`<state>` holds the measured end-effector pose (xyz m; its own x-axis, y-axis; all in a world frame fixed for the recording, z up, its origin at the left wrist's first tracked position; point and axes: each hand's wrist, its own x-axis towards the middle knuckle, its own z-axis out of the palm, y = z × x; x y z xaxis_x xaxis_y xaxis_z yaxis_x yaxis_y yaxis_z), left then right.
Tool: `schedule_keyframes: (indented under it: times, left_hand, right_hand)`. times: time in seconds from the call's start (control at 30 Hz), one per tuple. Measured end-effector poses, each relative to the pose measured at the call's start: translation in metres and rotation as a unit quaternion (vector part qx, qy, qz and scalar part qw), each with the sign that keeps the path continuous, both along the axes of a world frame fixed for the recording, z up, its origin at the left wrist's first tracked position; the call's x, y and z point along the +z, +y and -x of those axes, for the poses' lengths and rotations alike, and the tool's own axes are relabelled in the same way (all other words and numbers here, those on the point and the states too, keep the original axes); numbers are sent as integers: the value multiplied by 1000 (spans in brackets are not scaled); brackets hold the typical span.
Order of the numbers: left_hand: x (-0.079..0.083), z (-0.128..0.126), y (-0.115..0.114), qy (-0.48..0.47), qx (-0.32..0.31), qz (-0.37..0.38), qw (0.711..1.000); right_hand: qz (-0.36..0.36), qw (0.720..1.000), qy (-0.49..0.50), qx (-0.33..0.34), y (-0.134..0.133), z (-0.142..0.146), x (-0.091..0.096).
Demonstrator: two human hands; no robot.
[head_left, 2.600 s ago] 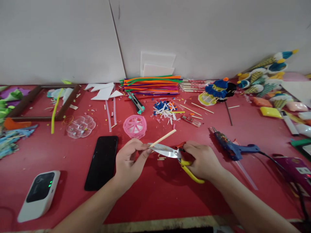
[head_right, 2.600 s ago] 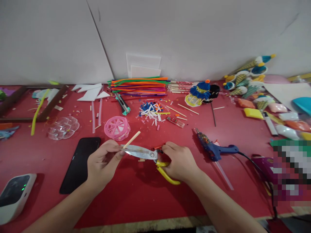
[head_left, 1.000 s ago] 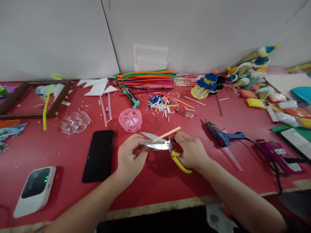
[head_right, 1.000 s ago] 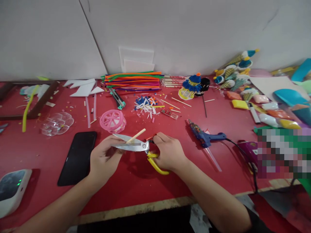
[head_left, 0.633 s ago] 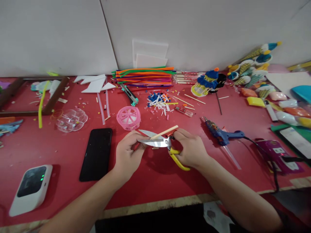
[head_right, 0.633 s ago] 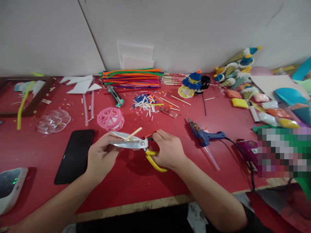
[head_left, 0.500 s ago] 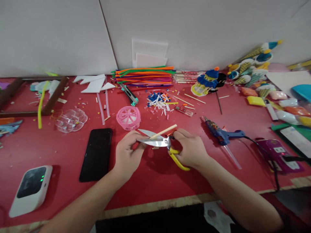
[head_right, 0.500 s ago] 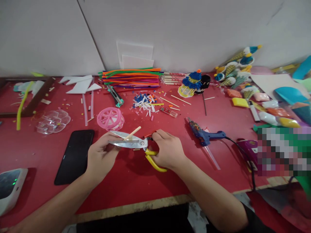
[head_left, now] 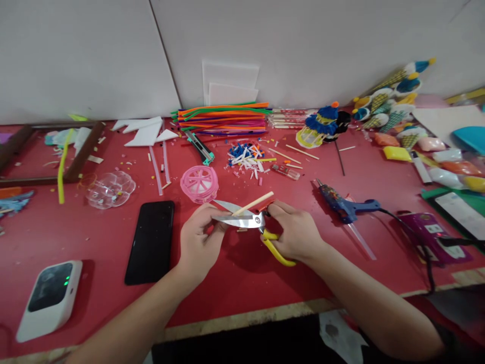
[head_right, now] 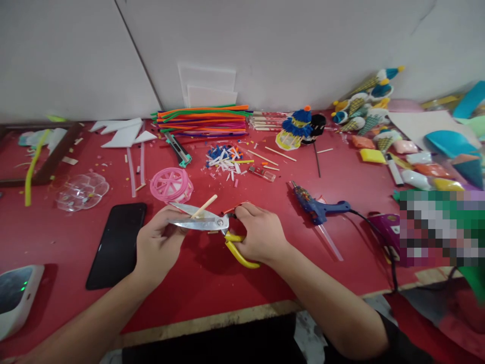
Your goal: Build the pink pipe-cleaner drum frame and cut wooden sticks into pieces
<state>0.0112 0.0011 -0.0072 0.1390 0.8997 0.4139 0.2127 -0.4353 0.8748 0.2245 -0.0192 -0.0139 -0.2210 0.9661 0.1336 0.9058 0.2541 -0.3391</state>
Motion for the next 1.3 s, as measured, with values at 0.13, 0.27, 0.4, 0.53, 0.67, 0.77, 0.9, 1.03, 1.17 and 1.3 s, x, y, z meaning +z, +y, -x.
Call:
schedule_keyframes:
  times: [0.13, 0.27, 0.4, 0.53, 0.67, 0.77, 0.9, 1.03, 1.17, 1.3]
  left_hand:
    - [-1, 0, 0, -7, 1, 4, 1000]
    - [-1, 0, -1, -11, -7, 4, 1000]
    - [0, 0, 0, -7, -4, 12, 1000]
    - [2, 0, 2, 15, -5, 19, 1000]
    - [3, 0, 3, 39, 8, 17, 999]
    - [3, 0, 2, 45, 18, 11, 999]
    - [1, -1, 1, 49, 22, 1, 999]
    - [-1, -1, 2, 35, 13, 7, 999]
    - [-1, -2, 2, 16, 8, 19, 1000]
    - [2, -3, -1, 5, -4, 20, 1000]
  right_hand:
    - [-7, 1000, 5, 0, 0, 1, 0]
    - [-17, 1000, 2, 0, 0, 1, -1]
    - [-11, 1000, -9, -2, 0, 0, -2]
    - [-7, 1000, -10, -5, 1, 0, -3]
    - [-10, 1000, -10, -6, 2, 0, -3]
    - [-9, 1000, -16, -6, 2, 0, -2]
    - [-3, 1000, -22, -10, 2, 0, -2]
    - [-7, 1000, -4, -5, 3, -2, -4]
    - [-15, 1000, 2, 7, 4, -4, -4]
    - [-12, 1000, -13, 11, 4, -7, -4]
